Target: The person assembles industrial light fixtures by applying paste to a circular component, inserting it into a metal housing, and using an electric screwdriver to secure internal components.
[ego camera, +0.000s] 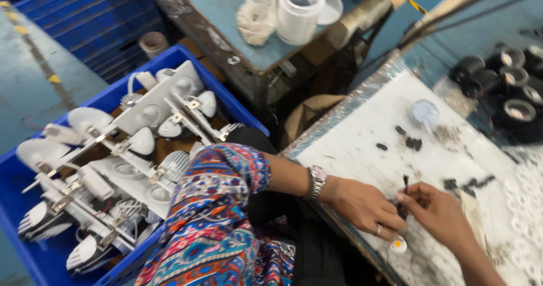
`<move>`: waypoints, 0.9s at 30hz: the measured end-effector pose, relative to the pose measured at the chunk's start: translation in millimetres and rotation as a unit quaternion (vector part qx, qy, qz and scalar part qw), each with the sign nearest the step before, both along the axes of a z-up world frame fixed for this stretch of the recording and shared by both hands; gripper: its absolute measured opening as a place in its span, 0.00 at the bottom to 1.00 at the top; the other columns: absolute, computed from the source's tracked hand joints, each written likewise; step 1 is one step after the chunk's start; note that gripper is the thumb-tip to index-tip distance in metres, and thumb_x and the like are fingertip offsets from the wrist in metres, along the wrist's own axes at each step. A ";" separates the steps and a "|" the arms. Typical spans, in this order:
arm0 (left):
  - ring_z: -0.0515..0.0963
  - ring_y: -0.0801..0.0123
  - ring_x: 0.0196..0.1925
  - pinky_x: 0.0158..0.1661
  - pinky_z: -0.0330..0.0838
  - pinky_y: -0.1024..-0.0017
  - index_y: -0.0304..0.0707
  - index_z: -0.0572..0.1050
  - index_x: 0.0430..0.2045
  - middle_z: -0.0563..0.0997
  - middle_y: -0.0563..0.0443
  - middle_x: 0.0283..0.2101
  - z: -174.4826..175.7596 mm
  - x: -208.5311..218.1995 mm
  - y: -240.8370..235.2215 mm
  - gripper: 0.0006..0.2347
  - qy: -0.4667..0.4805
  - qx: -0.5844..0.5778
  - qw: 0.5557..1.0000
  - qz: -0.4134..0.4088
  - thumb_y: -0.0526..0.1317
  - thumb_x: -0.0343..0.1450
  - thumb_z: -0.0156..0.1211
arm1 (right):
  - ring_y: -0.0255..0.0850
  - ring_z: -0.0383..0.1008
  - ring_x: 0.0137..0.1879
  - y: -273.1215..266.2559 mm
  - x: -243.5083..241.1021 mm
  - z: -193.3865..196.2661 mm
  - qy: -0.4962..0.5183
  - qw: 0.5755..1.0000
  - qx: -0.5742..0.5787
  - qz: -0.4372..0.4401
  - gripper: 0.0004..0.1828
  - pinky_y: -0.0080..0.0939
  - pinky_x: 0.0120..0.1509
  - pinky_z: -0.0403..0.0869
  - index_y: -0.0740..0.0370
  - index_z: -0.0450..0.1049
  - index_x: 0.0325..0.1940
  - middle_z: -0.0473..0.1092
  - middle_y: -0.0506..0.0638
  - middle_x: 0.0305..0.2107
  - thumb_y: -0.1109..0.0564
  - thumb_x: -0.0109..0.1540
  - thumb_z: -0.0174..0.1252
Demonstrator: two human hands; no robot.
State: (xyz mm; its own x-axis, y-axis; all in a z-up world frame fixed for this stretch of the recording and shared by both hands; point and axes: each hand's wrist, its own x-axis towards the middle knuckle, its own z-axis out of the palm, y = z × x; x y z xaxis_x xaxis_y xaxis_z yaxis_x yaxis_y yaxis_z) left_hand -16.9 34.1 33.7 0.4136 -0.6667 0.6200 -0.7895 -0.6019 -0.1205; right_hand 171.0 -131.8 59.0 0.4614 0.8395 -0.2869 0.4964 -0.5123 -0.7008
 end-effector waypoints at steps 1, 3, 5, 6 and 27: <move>0.78 0.59 0.49 0.41 0.78 0.65 0.38 0.73 0.48 0.74 0.47 0.52 0.2 -4.5 -0.2 0.09 0.014 -0.018 1.000 0.003 0.36 0.75 0.55 | 0.36 0.77 0.27 4.2 2.1 7.7 -0.020 0.999 -0.030 0.008 0.15 0.37 0.33 0.74 0.64 0.81 0.40 0.77 0.51 0.24 0.50 0.58 0.65; 0.78 0.57 0.49 0.42 0.78 0.63 0.38 0.73 0.49 0.74 0.46 0.51 2.2 -5.2 2.2 0.10 0.033 -0.043 0.999 -0.005 0.36 0.75 0.55 | 0.38 0.77 0.27 5.6 2.4 14.4 -0.001 0.997 -0.083 -0.007 0.17 0.37 0.33 0.73 0.63 0.82 0.39 0.78 0.53 0.20 0.46 0.60 0.66; 0.78 0.56 0.51 0.45 0.78 0.63 0.39 0.73 0.49 0.73 0.46 0.50 4.6 -3.3 1.5 0.10 0.053 -0.066 0.996 -0.016 0.36 0.74 0.55 | 0.38 0.77 0.27 3.2 3.0 14.4 0.072 0.996 -0.057 -0.014 0.17 0.37 0.33 0.74 0.69 0.81 0.34 0.78 0.54 0.21 0.49 0.59 0.67; 0.78 0.56 0.52 0.47 0.78 0.63 0.39 0.73 0.48 0.73 0.46 0.50 4.7 -2.0 0.5 0.10 0.065 -0.078 0.995 -0.022 0.36 0.73 0.55 | 0.36 0.77 0.28 2.2 3.7 11.7 0.099 0.995 -0.028 -0.009 0.16 0.36 0.33 0.75 0.68 0.79 0.34 0.77 0.52 0.22 0.50 0.59 0.66; 0.78 0.55 0.47 0.46 0.72 0.60 0.43 0.79 0.35 0.79 0.50 0.48 66.7 26.5 -12.3 0.08 0.020 -0.228 0.970 0.084 0.35 0.67 0.73 | 0.27 0.70 0.38 -1.0 17.3 1.7 0.201 0.932 0.302 -0.018 0.07 0.30 0.42 0.71 0.65 0.71 0.44 0.72 0.44 0.32 0.58 0.72 0.57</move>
